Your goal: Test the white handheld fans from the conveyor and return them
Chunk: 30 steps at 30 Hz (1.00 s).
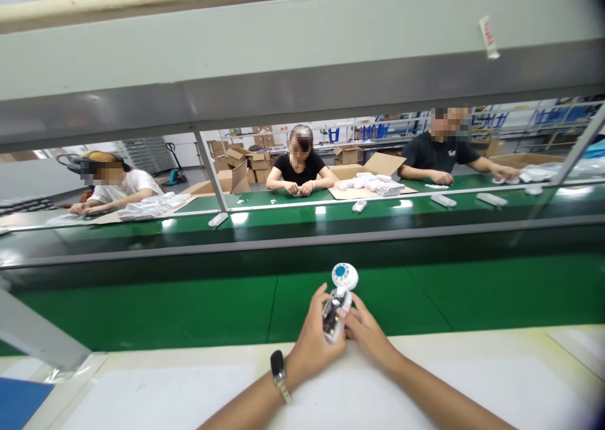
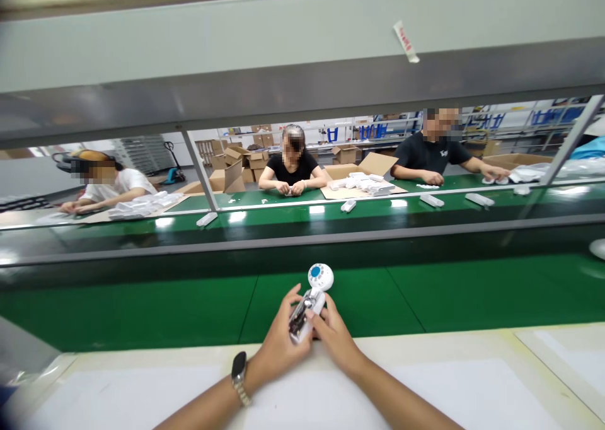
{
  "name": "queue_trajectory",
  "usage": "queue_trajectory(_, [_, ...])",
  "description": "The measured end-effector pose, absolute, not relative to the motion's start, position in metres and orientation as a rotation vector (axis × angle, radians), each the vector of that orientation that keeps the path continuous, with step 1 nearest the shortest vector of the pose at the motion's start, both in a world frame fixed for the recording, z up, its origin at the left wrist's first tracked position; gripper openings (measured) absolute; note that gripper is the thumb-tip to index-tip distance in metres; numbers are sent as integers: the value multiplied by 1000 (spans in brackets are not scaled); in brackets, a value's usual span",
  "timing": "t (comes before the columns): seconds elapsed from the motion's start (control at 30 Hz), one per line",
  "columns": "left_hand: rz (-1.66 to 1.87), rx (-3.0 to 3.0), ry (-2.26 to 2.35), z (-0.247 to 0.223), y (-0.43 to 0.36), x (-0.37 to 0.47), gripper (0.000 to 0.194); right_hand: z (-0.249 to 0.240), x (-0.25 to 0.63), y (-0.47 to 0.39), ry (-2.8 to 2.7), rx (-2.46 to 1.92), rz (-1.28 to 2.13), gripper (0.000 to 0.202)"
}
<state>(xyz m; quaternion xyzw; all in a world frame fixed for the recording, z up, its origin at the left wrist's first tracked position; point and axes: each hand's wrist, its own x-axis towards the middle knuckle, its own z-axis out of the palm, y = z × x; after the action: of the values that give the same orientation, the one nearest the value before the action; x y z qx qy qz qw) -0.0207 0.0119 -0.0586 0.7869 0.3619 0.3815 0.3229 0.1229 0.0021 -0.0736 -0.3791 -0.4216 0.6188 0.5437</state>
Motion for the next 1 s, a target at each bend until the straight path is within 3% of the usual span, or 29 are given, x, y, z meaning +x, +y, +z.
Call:
queue_trajectory(0.2, [744,2324,835,-50,4,-27,52,-72,124,-1,-835,-919,1449,68])
queue_trajectory(0.33, [877,2258,930,-46,5,-27,40,-66,124,-1,-636,-952,1502,60])
queue_trajectory(0.57, [1005,2002,1147,-55,12,-26,44,-62,113,-13,-668,-904,1759,72])
queue_trajectory(1.0, [1041,1955,1024,-56,12,-25,42,-54,113,-15,-779,-978,1763,73])
